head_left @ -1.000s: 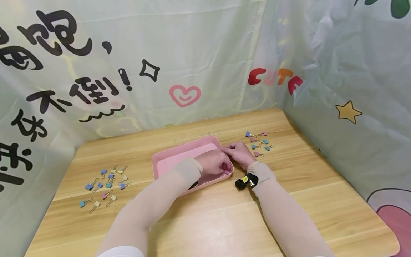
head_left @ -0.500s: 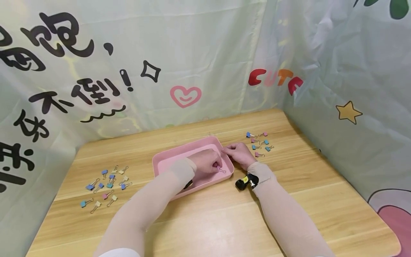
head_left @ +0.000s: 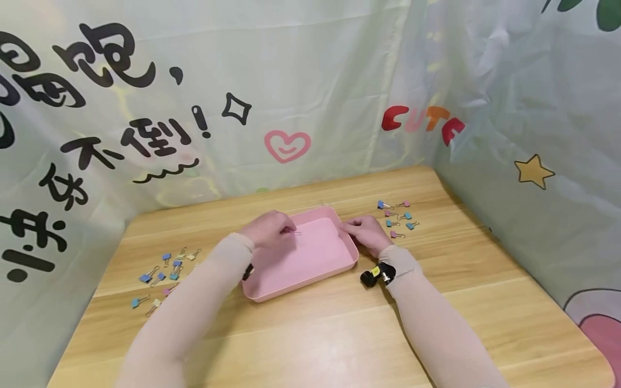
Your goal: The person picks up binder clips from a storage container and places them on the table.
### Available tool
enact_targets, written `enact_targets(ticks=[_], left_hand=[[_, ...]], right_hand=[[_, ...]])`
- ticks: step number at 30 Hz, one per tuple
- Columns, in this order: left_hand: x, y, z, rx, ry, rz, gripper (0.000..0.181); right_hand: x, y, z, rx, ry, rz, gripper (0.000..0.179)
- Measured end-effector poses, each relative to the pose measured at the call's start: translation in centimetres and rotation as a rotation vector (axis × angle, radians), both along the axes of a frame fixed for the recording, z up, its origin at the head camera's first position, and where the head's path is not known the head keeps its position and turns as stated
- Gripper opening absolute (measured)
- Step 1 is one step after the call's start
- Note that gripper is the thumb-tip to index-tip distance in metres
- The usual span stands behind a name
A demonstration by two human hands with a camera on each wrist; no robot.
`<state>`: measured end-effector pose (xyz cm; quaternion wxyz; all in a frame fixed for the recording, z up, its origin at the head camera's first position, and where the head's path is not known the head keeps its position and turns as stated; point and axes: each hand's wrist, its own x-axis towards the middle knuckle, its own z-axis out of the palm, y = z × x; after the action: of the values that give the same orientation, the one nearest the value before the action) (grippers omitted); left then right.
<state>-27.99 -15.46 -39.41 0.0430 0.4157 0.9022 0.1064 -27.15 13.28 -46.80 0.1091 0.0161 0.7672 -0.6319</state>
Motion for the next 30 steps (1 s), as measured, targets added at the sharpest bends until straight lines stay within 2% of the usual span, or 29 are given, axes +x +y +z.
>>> enact_targets(ticks=[4, 8, 10, 15, 18, 24, 30], left_hand=[[0.5, -4.0, 1.3, 0.018, -0.023, 0.142, 0.011], [1.2, -8.5, 1.6, 0.051, -0.055, 0.273, 0.015], [1.6, -10.8, 1.4, 0.065, -0.056, 0.317, 0.015], [2.6, -15.0, 0.6, 0.087, -0.059, 0.367, 0.015], [3.0, -16.3, -0.3, 0.074, -0.079, 0.399, 0.016], [3.7, -18.0, -2.2, -0.005, -0.184, 0.469, 0.015], [4.1, -18.8, -3.2, -0.040, -0.214, 0.472, 0.012]], right_hand=[[0.1, 0.2, -0.1, -0.008, 0.000, -0.004, 0.032], [0.1, 0.1, -0.1, -0.012, 0.001, 0.001, 0.033], [0.2, 0.1, -0.1, -0.010, 0.002, 0.000, 0.033], [0.1, 0.0, -0.1, -0.017, -0.003, -0.013, 0.033], [0.1, 0.1, -0.1, -0.017, 0.002, -0.012, 0.033], [0.1, 0.1, -0.2, -0.014, 0.007, -0.006, 0.033], [0.1, 0.0, -0.1, -0.014, 0.002, -0.003, 0.034]])
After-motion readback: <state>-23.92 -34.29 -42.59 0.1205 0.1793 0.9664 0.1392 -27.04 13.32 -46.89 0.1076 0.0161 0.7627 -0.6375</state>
